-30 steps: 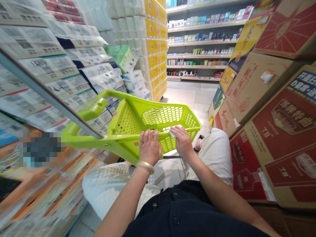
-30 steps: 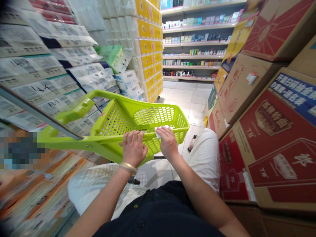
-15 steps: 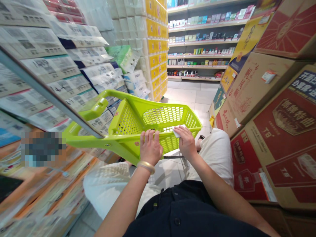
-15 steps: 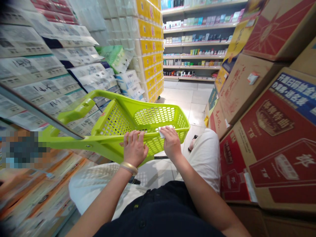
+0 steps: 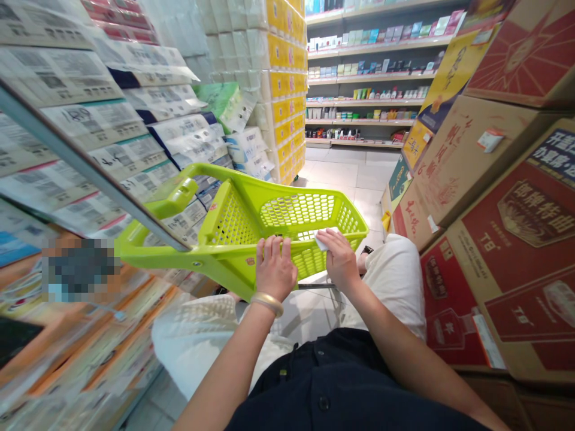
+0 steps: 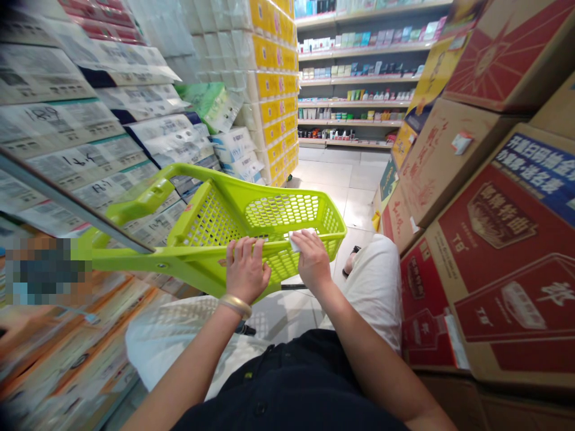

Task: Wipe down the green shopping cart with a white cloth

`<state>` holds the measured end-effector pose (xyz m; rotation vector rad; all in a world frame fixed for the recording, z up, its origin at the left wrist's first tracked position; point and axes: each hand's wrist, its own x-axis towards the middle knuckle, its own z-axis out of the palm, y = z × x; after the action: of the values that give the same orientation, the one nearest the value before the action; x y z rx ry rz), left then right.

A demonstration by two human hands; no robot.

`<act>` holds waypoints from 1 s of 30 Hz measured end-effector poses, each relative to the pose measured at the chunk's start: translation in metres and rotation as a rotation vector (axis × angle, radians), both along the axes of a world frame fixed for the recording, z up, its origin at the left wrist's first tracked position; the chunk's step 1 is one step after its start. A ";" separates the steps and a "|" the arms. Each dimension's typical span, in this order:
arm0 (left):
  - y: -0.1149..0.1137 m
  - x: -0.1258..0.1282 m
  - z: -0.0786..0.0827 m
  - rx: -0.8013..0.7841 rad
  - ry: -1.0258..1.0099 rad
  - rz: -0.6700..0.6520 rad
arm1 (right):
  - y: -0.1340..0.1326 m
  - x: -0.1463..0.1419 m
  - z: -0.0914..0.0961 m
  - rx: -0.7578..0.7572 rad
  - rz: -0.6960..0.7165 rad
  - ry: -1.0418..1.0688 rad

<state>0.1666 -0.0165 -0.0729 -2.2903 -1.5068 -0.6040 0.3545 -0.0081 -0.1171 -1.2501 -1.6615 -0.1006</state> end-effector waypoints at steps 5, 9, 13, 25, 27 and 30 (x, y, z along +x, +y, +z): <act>-0.001 -0.003 -0.001 0.004 0.016 -0.005 | 0.001 0.008 0.000 0.009 0.004 -0.007; 0.000 -0.001 -0.001 0.004 0.010 -0.002 | 0.006 0.026 -0.002 0.017 -0.118 0.064; 0.000 0.000 -0.002 0.011 0.002 0.004 | 0.001 0.010 -0.001 -0.003 -0.058 0.031; -0.001 0.000 -0.001 -0.023 -0.023 -0.008 | 0.008 0.034 -0.006 0.006 -0.176 0.110; -0.001 0.000 0.000 -0.024 -0.035 -0.006 | 0.005 0.019 -0.004 -0.002 -0.109 0.075; -0.001 -0.002 0.000 -0.024 -0.032 -0.010 | 0.000 -0.001 0.000 -0.010 0.019 0.003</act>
<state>0.1650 -0.0178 -0.0727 -2.3182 -1.5261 -0.6321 0.3538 -0.0082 -0.1175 -1.2406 -1.6728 -0.0786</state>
